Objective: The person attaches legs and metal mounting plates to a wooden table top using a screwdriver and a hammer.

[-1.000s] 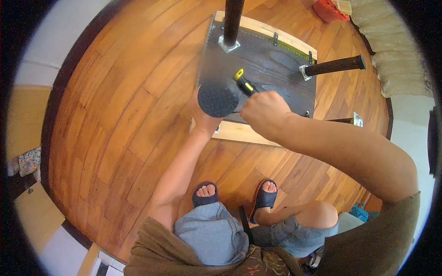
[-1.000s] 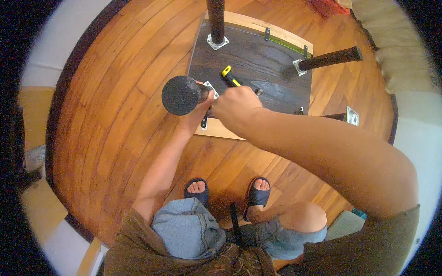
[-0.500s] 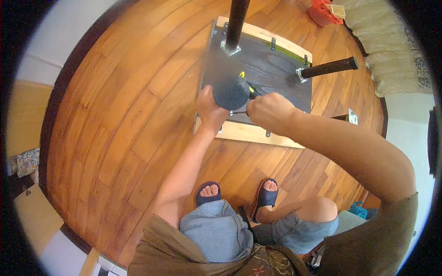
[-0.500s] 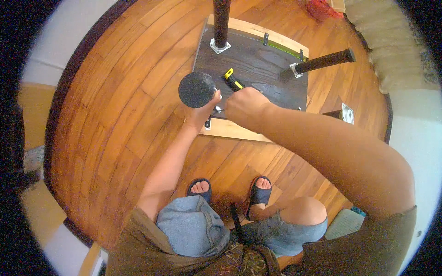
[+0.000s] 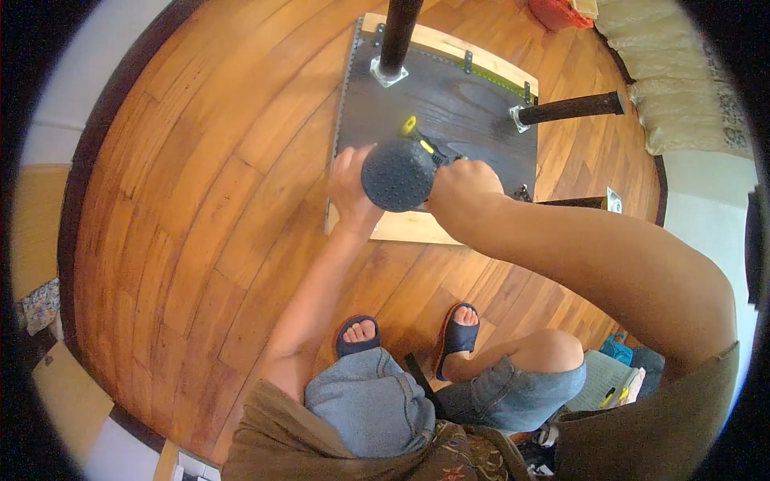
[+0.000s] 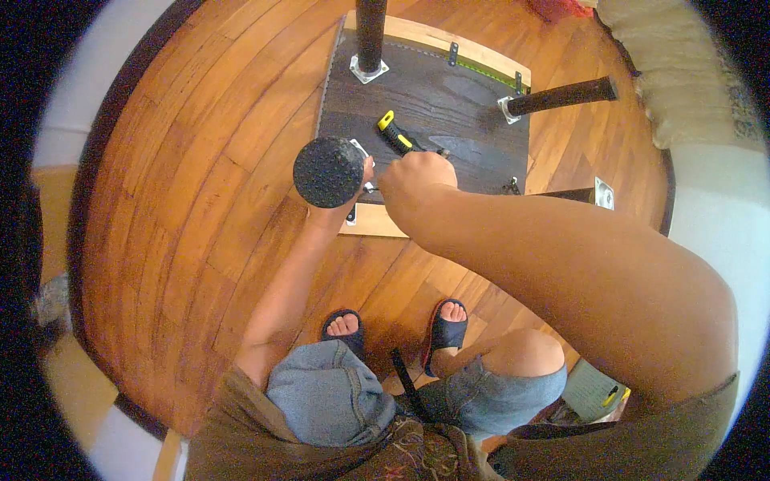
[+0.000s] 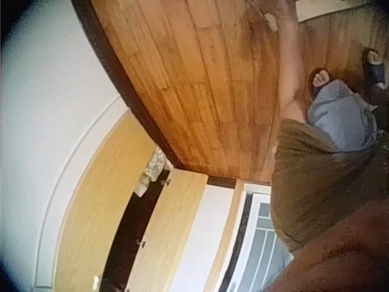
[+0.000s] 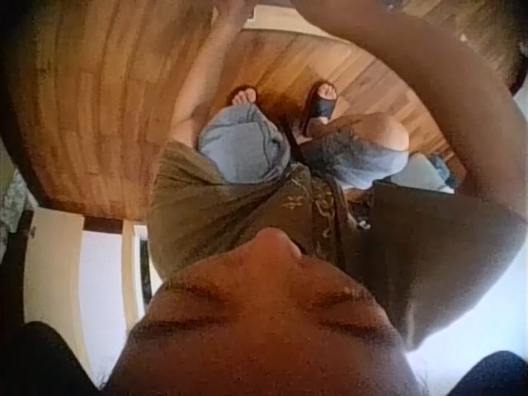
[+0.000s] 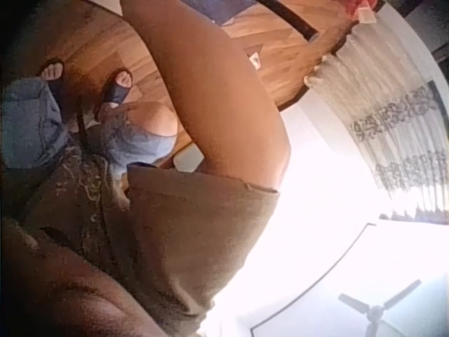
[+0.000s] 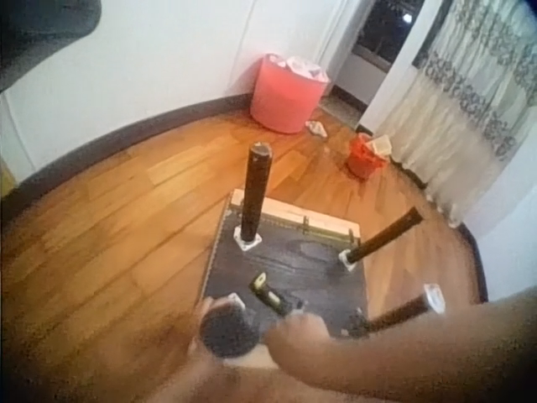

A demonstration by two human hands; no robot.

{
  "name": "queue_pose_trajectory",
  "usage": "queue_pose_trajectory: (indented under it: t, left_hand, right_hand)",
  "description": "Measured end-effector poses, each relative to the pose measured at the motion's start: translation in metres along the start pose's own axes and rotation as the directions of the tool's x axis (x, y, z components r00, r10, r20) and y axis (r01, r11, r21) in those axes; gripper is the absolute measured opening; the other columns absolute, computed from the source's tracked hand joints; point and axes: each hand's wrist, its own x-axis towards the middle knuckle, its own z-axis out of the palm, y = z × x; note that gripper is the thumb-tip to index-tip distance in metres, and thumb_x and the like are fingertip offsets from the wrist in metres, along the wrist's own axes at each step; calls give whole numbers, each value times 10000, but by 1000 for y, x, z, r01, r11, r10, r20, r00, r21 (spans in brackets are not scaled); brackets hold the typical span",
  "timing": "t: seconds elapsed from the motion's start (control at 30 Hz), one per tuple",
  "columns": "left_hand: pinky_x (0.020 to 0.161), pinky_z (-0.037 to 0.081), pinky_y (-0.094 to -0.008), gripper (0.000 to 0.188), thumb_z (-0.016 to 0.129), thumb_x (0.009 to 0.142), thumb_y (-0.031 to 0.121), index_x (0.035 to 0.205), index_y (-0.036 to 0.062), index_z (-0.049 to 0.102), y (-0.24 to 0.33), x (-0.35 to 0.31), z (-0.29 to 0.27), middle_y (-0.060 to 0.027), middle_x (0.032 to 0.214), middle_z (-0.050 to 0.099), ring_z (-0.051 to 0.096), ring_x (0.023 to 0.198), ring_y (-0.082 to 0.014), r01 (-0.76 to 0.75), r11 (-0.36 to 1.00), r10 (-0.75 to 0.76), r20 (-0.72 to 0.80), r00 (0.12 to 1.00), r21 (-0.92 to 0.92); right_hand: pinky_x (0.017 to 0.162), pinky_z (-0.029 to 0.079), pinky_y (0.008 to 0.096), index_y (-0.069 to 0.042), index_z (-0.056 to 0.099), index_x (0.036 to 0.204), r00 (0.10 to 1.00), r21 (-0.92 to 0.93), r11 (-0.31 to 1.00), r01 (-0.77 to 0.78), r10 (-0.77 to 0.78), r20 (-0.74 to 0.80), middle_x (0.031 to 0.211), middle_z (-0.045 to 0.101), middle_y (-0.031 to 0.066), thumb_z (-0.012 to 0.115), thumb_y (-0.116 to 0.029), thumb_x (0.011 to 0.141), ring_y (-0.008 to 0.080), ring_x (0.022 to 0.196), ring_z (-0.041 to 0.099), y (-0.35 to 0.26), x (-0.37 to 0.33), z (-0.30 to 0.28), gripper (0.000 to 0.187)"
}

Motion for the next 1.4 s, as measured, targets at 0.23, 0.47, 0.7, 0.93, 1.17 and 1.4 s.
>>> queue_pose_trajectory:
  t: [0.23,0.47,0.7,0.93,1.17,1.4]
  left_hand:
    - [623,444,-384,323,730,609,183,897,94,616,28,19,-25,-94,762,544,557,745,-306,170,978,-169,14,985,-121]
    - [666,481,-341,340,794,597,203,869,79,633,98,53,-98,-93,829,617,619,772,-260,320,906,-287,153,946,-276]
    - [634,482,-276,313,793,619,186,842,53,619,109,56,-105,-39,796,638,606,694,-139,258,879,-272,21,962,-401]
    - [665,487,-229,274,762,693,54,919,14,612,114,61,-113,-20,842,625,589,739,-86,252,920,-223,130,966,-299]
    - [692,480,-230,308,733,724,17,1001,7,597,115,53,-110,-29,900,623,594,788,-102,292,883,-281,86,956,-366]
    - [780,467,-261,355,740,704,18,1020,10,578,122,52,-106,-43,961,608,581,855,-123,347,880,-352,45,935,-325]
  right_hand:
    - [703,508,347,-86,696,827,999,50,998,-36,37,-28,868,674,75,580,-322,836,255,829,649,2,8,3,263]
    - [620,502,333,-38,621,791,949,75,995,-60,81,-304,768,635,76,619,-324,813,213,766,649,-1,-49,79,287]
    - [569,498,364,-29,594,773,952,249,961,-119,181,-246,668,626,126,619,-361,810,265,641,643,34,-117,99,334]
    - [576,498,411,-17,609,775,992,442,895,63,-6,-129,677,632,151,618,-446,787,323,662,633,53,-139,163,430]
    - [623,502,426,-28,613,793,997,571,817,83,-68,-47,710,640,172,602,-510,781,337,721,640,46,-127,247,482]
    - [623,496,433,-38,596,829,991,731,673,113,-19,-136,700,627,174,580,-515,798,338,714,631,44,-110,315,478]
